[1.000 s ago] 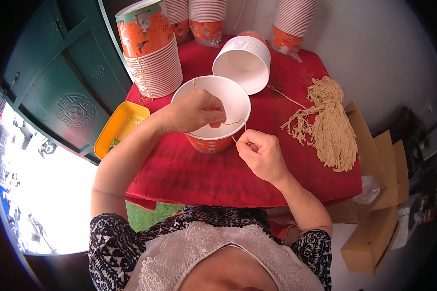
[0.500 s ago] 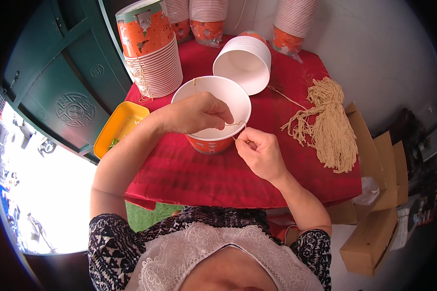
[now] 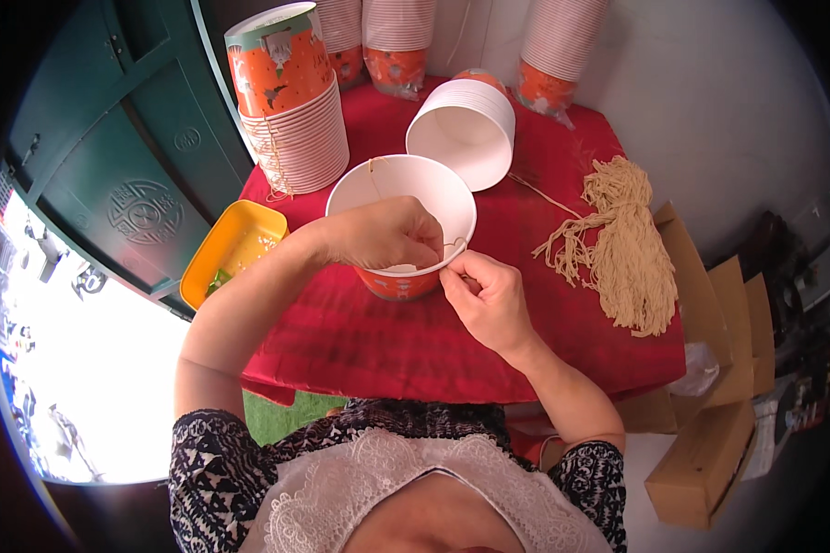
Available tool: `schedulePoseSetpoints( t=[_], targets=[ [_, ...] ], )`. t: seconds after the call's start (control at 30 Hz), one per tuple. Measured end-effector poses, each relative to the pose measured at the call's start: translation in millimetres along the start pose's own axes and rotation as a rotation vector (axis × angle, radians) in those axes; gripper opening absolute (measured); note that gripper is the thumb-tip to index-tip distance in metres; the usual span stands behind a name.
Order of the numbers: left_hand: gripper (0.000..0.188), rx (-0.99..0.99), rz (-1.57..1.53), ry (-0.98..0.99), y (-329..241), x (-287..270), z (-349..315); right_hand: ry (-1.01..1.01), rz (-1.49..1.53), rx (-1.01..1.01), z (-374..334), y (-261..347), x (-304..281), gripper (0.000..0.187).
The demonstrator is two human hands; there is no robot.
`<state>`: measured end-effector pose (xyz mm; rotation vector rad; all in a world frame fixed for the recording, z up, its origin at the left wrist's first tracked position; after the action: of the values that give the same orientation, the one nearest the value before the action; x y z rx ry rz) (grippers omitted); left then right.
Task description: Attaching strings to buckets to create handles.
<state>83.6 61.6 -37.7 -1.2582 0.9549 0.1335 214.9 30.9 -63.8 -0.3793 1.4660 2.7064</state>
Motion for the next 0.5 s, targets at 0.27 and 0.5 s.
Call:
schedulePoseSetpoints(
  t=[0.27, 0.5],
  targets=[
    [0.015, 0.070, 0.078, -0.141, -6.6, -7.7, -8.5, -0.078, -0.252, -0.259, 1.7, 19.3, -21.1, 0.015],
    [0.015, -0.009, 0.039, -0.211, -7.2, -10.9, -19.8, 0.067, -0.465, -0.587, 22.7, 47.1, -20.3, 0.022]
  ],
)
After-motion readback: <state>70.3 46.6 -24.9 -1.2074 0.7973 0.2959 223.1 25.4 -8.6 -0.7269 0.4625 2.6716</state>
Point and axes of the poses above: each hand's wrist, its own z-axis towards the middle knuckle, its own x-axis out of the palm, y = z × x, the point moved 7 cm from there along z, towards the middle knuckle, and after that the axes turned 10 degrees about -y, right-handed, at the moved point
